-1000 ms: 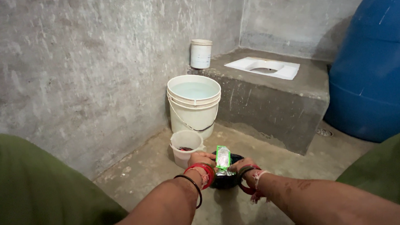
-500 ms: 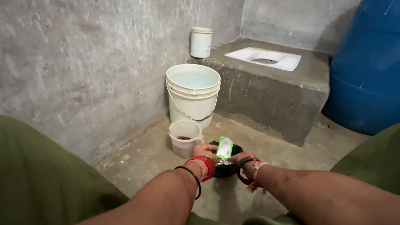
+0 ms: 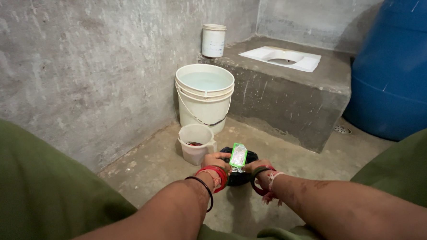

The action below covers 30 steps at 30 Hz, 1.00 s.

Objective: The person sits on the floor and repeatedly picks small wrapped items from a white plastic cup, then places them into a black plastic bag. The person handles the items one at a time, transferring them between the cup and the bag.

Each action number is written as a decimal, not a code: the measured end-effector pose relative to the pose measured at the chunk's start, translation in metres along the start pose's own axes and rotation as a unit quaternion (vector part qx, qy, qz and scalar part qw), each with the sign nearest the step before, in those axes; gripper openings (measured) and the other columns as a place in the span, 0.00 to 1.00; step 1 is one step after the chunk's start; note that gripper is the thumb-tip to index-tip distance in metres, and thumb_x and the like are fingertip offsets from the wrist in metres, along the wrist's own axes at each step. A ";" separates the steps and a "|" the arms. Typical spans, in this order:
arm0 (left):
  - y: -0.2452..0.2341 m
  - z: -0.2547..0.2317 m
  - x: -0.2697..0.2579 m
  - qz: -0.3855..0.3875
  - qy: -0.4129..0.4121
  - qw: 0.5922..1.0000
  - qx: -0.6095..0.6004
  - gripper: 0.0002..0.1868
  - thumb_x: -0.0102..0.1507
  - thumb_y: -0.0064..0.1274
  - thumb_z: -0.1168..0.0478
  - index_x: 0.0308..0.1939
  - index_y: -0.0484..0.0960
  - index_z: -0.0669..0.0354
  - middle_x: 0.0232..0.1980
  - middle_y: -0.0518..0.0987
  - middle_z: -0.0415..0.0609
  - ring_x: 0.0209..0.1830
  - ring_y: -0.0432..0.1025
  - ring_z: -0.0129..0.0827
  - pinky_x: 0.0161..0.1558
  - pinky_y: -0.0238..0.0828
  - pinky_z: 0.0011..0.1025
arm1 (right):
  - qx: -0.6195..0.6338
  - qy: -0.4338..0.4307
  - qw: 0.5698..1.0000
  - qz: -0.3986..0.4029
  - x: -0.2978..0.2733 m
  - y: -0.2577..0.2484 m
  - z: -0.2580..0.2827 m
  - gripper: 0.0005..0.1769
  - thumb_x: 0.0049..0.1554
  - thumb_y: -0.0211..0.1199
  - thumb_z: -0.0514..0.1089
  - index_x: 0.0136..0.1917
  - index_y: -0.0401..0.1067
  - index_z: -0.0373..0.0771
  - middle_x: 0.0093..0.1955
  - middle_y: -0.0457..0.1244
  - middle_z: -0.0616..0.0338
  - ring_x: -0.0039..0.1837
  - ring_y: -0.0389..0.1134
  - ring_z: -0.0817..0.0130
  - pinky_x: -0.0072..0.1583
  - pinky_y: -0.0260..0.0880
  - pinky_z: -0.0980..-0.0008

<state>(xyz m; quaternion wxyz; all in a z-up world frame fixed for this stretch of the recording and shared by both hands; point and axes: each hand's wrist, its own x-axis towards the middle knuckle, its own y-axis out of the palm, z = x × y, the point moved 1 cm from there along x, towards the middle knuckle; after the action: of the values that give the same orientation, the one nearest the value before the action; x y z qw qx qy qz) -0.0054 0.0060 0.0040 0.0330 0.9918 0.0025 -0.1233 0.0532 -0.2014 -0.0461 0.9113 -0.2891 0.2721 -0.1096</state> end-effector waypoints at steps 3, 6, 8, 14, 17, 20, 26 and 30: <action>0.003 0.005 0.006 -0.014 0.000 0.999 -0.039 0.24 0.50 0.56 0.82 0.46 0.91 0.61 0.32 0.84 0.56 0.23 0.77 0.33 0.27 0.74 0.30 | 0.022 -0.024 0.999 -0.005 0.002 0.001 -0.003 0.22 0.46 0.81 0.51 0.47 0.82 0.34 0.47 0.72 0.49 0.45 0.71 0.59 0.45 0.69 0.59; 0.008 0.005 0.012 -0.007 0.003 0.995 -0.095 0.21 0.53 0.54 0.82 0.45 0.91 0.63 0.33 0.86 0.54 0.24 0.78 0.31 0.27 0.75 0.27 | -0.010 -0.006 1.000 0.024 0.009 0.005 0.003 0.21 0.48 0.79 0.52 0.48 0.81 0.35 0.47 0.72 0.52 0.46 0.71 0.62 0.45 0.71 0.62; 0.010 0.004 0.009 -0.032 -0.016 0.993 -0.109 0.18 0.57 0.54 0.79 0.45 0.90 0.62 0.33 0.85 0.54 0.24 0.77 0.31 0.27 0.75 0.26 | 0.076 -0.028 0.996 0.026 0.011 0.005 -0.002 0.22 0.45 0.80 0.48 0.47 0.82 0.30 0.46 0.73 0.49 0.44 0.71 0.59 0.43 0.70 0.60; 0.010 -0.005 -0.001 -0.042 -0.006 0.990 -0.131 0.15 0.59 0.53 0.77 0.45 0.88 0.62 0.32 0.85 0.51 0.23 0.76 0.28 0.25 0.73 0.25 | -0.026 -0.147 0.989 0.006 0.017 0.003 0.000 0.22 0.46 0.77 0.50 0.48 0.81 0.32 0.45 0.72 0.53 0.45 0.73 0.64 0.48 0.72 0.62; 0.011 -0.003 -0.001 -0.056 0.005 0.992 -0.115 0.12 0.57 0.55 0.78 0.41 0.88 0.65 0.31 0.84 0.52 0.23 0.76 0.29 0.25 0.72 0.25 | 0.020 -0.177 0.984 -0.015 0.008 0.003 -0.007 0.24 0.42 0.78 0.49 0.48 0.81 0.31 0.45 0.73 0.49 0.45 0.74 0.61 0.51 0.72 0.61; 0.014 -0.001 0.000 -0.081 0.013 0.993 -0.085 0.09 0.56 0.57 0.77 0.38 0.87 0.67 0.30 0.84 0.51 0.23 0.77 0.29 0.25 0.73 0.25 | 0.050 -0.179 0.981 -0.058 -0.018 -0.003 -0.004 0.24 0.39 0.78 0.48 0.48 0.82 0.33 0.44 0.74 0.47 0.45 0.75 0.59 0.51 0.74 0.61; 0.020 0.003 -0.007 -0.102 0.009 0.991 -0.082 0.06 0.55 0.57 0.76 0.34 0.87 0.68 0.29 0.84 0.52 0.23 0.78 0.30 0.25 0.74 0.27 | 0.027 -0.176 0.976 -0.124 -0.083 -0.018 0.009 0.14 0.43 0.74 0.48 0.42 0.84 0.41 0.39 0.73 0.50 0.43 0.76 0.59 0.51 0.74 0.62; 0.023 0.003 -0.007 -0.133 -0.005 0.987 -0.087 0.06 0.55 0.56 0.75 0.33 0.87 0.67 0.29 0.85 0.52 0.24 0.79 0.30 0.26 0.75 0.28 | 0.055 -0.174 0.975 -0.127 -0.100 -0.020 0.012 0.10 0.44 0.73 0.47 0.40 0.85 0.42 0.37 0.73 0.50 0.42 0.76 0.61 0.50 0.74 0.63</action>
<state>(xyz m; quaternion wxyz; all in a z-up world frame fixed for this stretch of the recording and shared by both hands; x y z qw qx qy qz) -0.0131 -0.0172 0.0041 0.1022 0.9755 0.1445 -0.1307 -0.0239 -0.1759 0.0167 0.9380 -0.2849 0.0637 -0.1870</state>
